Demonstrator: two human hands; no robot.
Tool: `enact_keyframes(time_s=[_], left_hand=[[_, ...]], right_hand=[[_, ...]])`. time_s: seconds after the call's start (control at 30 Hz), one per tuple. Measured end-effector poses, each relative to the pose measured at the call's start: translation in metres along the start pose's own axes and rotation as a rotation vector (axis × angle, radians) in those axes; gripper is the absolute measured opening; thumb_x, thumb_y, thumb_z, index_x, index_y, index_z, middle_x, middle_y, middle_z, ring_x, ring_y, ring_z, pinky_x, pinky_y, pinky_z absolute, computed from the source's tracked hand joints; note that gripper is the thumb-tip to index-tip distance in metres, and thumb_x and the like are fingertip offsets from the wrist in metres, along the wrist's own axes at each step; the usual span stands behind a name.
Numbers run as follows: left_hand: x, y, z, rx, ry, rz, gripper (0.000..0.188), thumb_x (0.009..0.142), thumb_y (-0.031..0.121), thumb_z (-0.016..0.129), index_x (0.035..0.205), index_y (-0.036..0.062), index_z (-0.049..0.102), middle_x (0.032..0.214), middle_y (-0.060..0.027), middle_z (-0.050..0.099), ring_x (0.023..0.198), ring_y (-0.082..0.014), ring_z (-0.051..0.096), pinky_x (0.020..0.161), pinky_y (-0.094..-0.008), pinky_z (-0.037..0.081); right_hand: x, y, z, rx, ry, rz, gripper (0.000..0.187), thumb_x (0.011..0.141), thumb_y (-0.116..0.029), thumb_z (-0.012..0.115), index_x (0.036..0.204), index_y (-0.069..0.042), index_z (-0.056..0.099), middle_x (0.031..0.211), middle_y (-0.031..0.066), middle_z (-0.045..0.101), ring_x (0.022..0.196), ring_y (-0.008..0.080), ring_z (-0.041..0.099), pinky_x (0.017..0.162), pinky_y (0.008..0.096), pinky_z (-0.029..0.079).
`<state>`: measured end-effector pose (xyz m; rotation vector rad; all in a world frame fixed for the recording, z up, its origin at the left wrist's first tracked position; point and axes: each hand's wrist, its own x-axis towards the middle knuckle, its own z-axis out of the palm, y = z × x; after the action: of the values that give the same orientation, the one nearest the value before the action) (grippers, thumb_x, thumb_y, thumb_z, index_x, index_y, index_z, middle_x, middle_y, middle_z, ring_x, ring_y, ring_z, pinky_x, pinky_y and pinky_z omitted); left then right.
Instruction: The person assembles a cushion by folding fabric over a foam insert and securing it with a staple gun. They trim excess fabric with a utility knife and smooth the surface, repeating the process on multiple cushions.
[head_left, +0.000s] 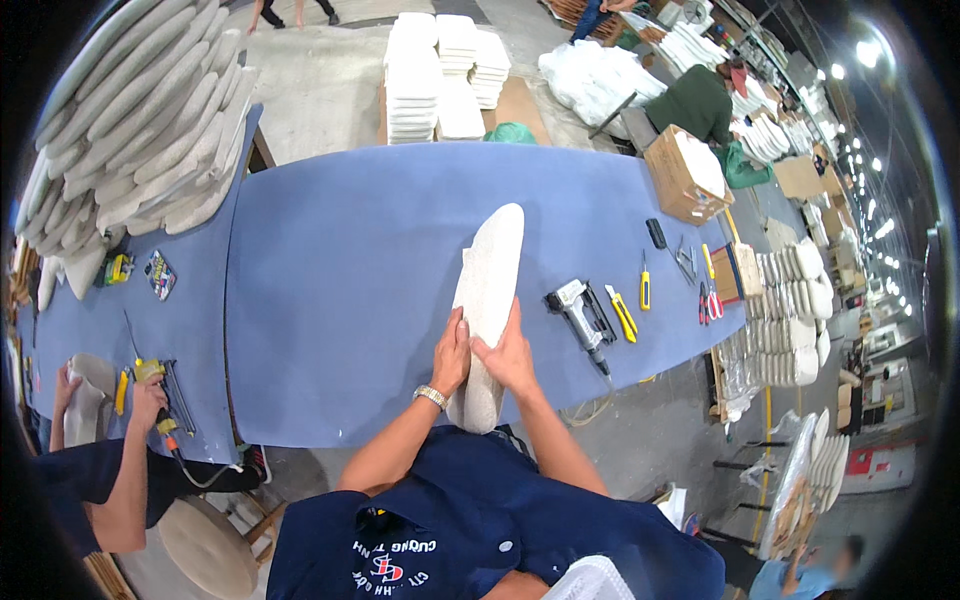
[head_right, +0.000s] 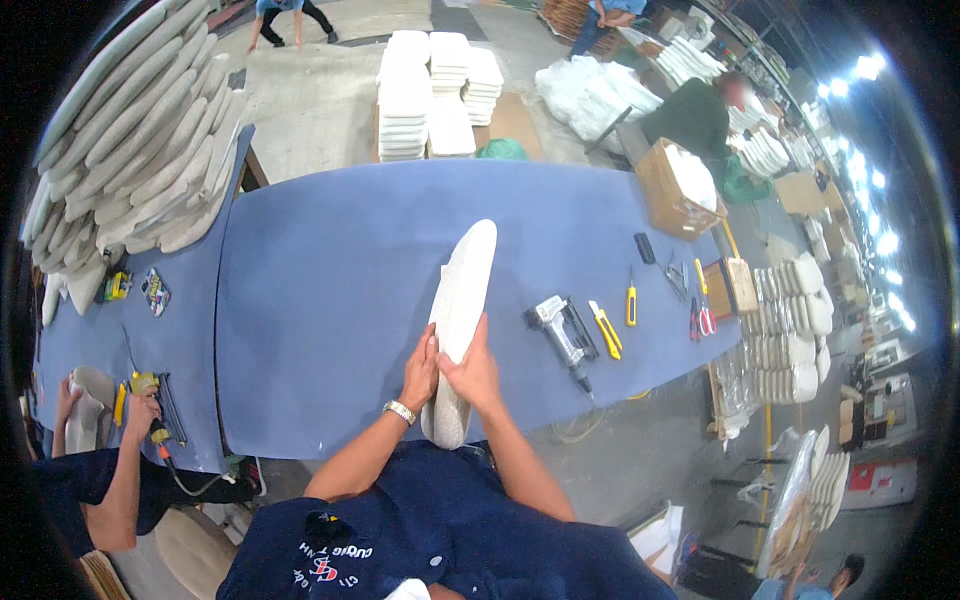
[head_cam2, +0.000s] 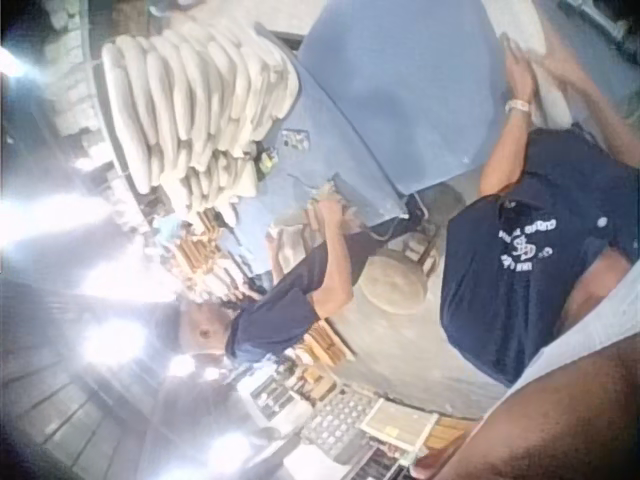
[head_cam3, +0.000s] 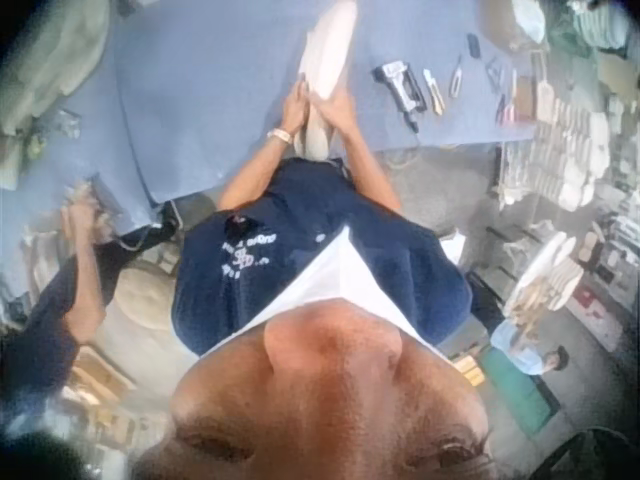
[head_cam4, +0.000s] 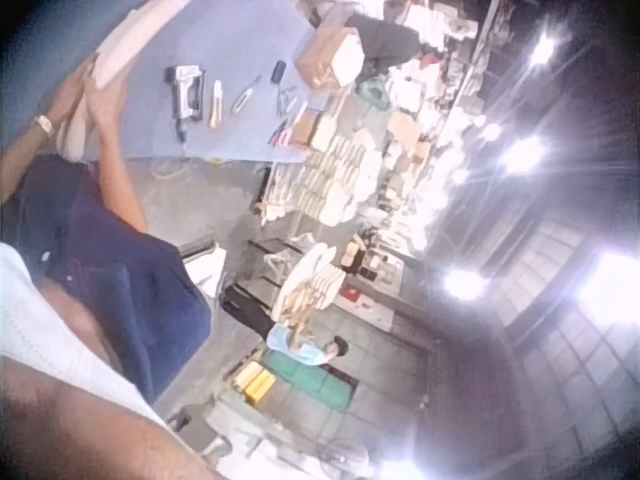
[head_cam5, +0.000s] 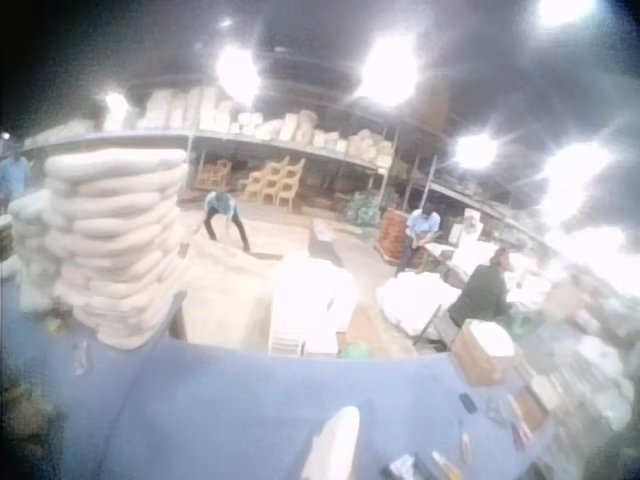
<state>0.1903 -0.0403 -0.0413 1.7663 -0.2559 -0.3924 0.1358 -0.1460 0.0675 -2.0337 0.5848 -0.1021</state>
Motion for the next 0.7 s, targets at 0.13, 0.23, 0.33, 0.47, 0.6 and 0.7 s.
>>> enact_keyframes(time_s=[0.13,0.23,0.33,0.47,0.6,0.7], left_hand=[[0.001,0.049,-0.015,-0.024,-0.042,0.032,0.059,0.112,0.039,0.035,0.151,-0.0031,0.044,0.155,-0.0257,0.047,0.145,-0.0369,0.045,0.120,-0.0418,0.034],[0.013,0.067,-0.054,-0.138,0.162,0.193,0.059,0.113,0.039,0.036,0.153,-0.0039,0.042,0.158,-0.0221,0.044,0.148,-0.0312,0.041,0.122,-0.0397,0.030],[0.028,0.088,-0.122,-0.148,0.550,0.449,0.060,0.114,0.038,0.033,0.154,-0.0059,0.038,0.161,-0.0205,0.039,0.151,-0.0301,0.035,0.126,-0.0406,0.024],[0.023,0.071,-0.201,0.078,0.575,0.382,0.057,0.112,0.041,0.040,0.149,-0.0018,0.046,0.150,-0.0206,0.052,0.140,-0.0295,0.049,0.117,-0.0420,0.037],[0.003,0.045,-0.211,0.766,0.179,-0.079,0.057,0.105,0.056,0.047,0.117,0.0106,0.078,0.108,-0.0216,0.075,0.108,-0.0380,0.069,0.092,-0.0487,0.053],[0.003,0.040,-0.215,0.846,0.207,0.007,0.059,0.101,0.063,0.046,0.102,0.0160,0.082,0.089,-0.0201,0.075,0.089,-0.0415,0.070,0.078,-0.0515,0.054]], right_hand=[[0.001,0.000,-0.032,-0.064,0.034,-0.141,0.095,0.082,-0.020,0.074,0.161,-0.003,0.026,0.149,0.0260,0.052,0.132,0.0438,0.056,0.110,0.0464,0.046],[-0.016,-0.043,-0.069,-0.190,-0.170,-0.457,0.092,0.082,-0.017,0.074,0.162,-0.008,0.029,0.154,0.0222,0.048,0.136,0.0414,0.053,0.112,0.0455,0.045],[-0.023,-0.068,-0.090,-0.242,-0.402,-0.560,0.087,0.083,-0.014,0.075,0.160,-0.016,0.035,0.158,0.0130,0.047,0.138,0.0371,0.052,0.113,0.0432,0.046],[0.005,-0.011,-0.068,-0.376,-0.418,-0.511,0.075,0.084,-0.020,0.079,0.153,-0.017,0.049,0.148,0.0112,0.058,0.130,0.0334,0.059,0.110,0.0445,0.046],[0.015,0.025,-0.049,-0.448,-0.144,-0.577,0.058,0.087,-0.043,0.077,0.135,-0.012,0.066,0.129,0.0127,0.070,0.121,0.0295,0.063,0.111,0.0466,0.040],[0.019,0.045,-0.050,-0.309,-0.001,-0.455,0.046,0.091,-0.045,0.073,0.119,-0.009,0.074,0.112,0.0114,0.076,0.110,0.0265,0.068,0.105,0.0437,0.043]])
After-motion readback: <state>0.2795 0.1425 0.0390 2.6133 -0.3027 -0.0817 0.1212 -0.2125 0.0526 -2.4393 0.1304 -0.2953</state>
